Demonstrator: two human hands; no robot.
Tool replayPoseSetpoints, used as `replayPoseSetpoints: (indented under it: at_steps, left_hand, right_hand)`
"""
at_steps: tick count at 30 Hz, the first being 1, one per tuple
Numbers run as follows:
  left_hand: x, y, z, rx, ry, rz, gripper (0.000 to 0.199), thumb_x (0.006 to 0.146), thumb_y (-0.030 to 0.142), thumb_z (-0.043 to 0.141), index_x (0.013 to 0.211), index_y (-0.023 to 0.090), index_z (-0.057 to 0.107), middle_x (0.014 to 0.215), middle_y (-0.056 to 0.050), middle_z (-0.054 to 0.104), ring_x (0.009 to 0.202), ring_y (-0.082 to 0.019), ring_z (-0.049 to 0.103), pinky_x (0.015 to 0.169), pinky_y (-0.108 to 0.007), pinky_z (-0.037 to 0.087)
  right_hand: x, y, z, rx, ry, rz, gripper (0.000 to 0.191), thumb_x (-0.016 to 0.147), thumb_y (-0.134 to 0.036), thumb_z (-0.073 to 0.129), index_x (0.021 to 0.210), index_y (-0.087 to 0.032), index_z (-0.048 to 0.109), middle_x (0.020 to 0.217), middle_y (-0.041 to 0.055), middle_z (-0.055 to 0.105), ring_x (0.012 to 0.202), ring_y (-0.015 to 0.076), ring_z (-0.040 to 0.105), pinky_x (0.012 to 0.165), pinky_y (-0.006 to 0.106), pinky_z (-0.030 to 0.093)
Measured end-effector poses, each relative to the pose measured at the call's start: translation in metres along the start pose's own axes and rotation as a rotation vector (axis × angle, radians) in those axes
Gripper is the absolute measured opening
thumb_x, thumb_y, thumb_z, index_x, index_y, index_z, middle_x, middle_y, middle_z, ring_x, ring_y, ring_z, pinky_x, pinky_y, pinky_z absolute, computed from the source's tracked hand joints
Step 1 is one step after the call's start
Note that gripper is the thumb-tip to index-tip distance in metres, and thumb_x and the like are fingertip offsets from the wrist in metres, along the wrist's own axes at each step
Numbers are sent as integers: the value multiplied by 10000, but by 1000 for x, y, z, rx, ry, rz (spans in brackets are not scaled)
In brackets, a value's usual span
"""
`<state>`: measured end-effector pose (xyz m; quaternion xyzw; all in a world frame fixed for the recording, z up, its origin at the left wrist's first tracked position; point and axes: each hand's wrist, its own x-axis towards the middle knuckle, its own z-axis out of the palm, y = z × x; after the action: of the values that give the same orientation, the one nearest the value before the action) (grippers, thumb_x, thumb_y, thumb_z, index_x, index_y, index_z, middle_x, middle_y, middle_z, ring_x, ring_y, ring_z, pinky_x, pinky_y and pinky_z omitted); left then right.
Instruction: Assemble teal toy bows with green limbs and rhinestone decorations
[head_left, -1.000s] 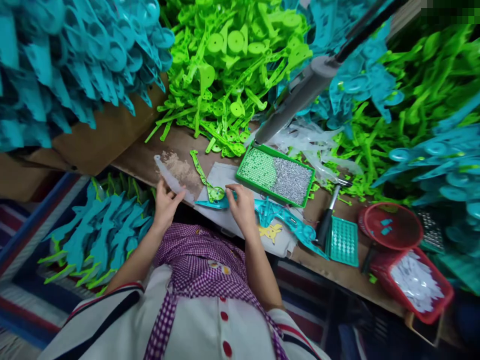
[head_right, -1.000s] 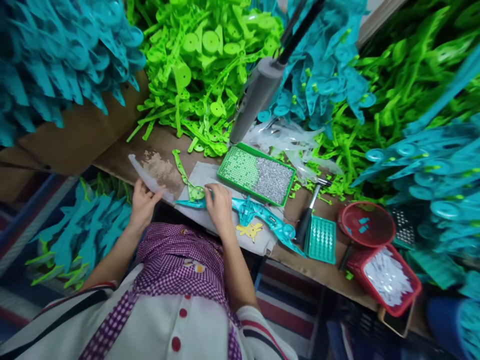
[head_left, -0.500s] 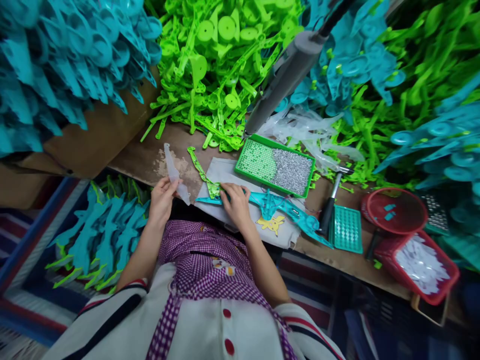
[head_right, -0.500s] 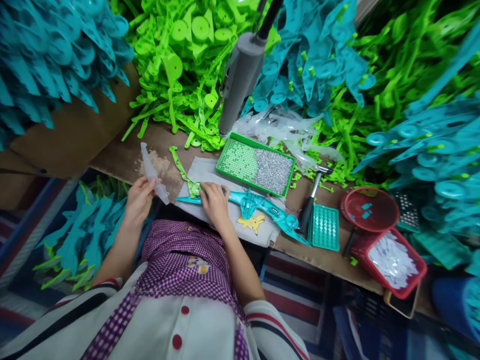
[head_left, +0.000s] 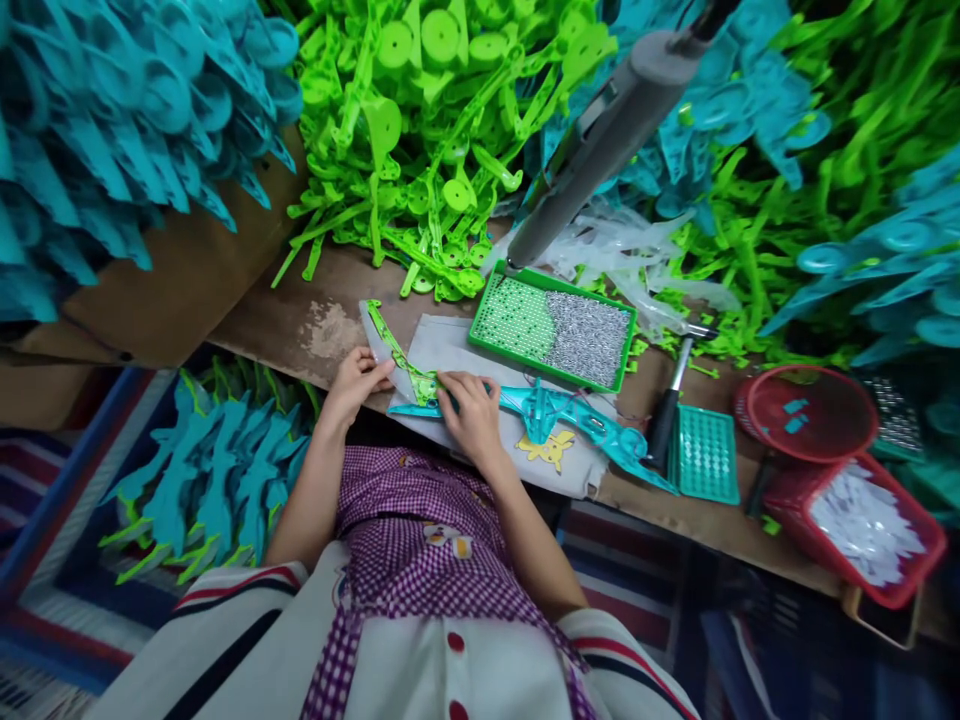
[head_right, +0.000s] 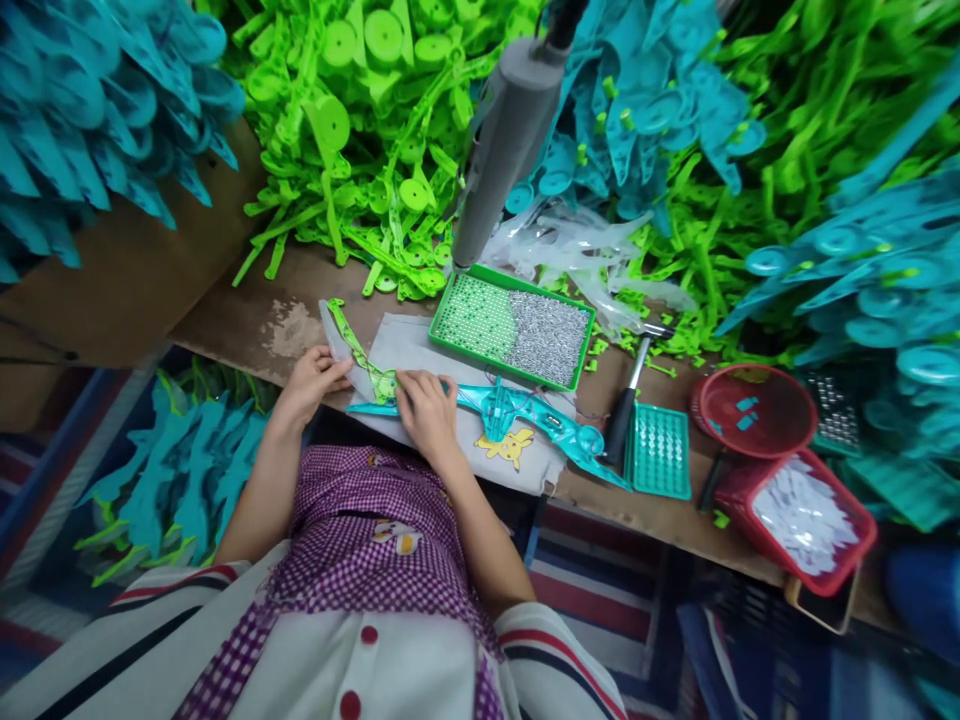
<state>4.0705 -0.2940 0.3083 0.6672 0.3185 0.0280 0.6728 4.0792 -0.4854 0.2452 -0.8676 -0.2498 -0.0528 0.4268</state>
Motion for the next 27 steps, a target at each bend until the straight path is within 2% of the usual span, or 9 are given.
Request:
replayPoseSetpoints:
  at_steps: [7, 14, 18, 27]
  left_hand:
    - [1, -4, 7, 20, 45, -27, 468, 542, 289, 893, 806, 181, 522, 682, 47, 618, 577, -109, 646, 533, -218, 580]
    - [-5, -10, 4, 32, 114, 24, 478, 567, 351, 883, 832, 188, 520, 688, 44, 606, 603, -118, 659, 568, -236, 597]
    - [-5, -9, 4, 42, 115, 16, 451, 603, 338, 868, 853, 186, 524, 719, 30, 626, 634, -131, 669, 604, -264, 607]
    - [-6, -6, 12, 107, 149, 23, 398, 654, 277, 839, 852, 178, 508, 703, 50, 606, 620, -108, 664, 592, -225, 594]
  right_hand:
    - [-1, 1, -2, 2, -11, -27, 338, 1009, -342, 417, 1224, -224, 650, 1149, 98, 718, 1102, 224, 613, 1002, 415, 306]
    - [-1, 2, -1, 23, -25, -27, 348, 1016, -339, 399, 1240, -223, 638, 1173, 93, 714, 1128, 221, 602, 1014, 417, 296]
    - [-1, 2, -1, 35, -25, -22, 358, 1019, -346, 385, 1239, -223, 640, 1174, 96, 715, 1134, 222, 596, 1019, 420, 289]
    - [-1, 2, 2, -22, -1, -50, 346, 1027, -320, 385, 1226, -200, 641, 1168, 77, 720, 1121, 197, 597, 1011, 385, 272]
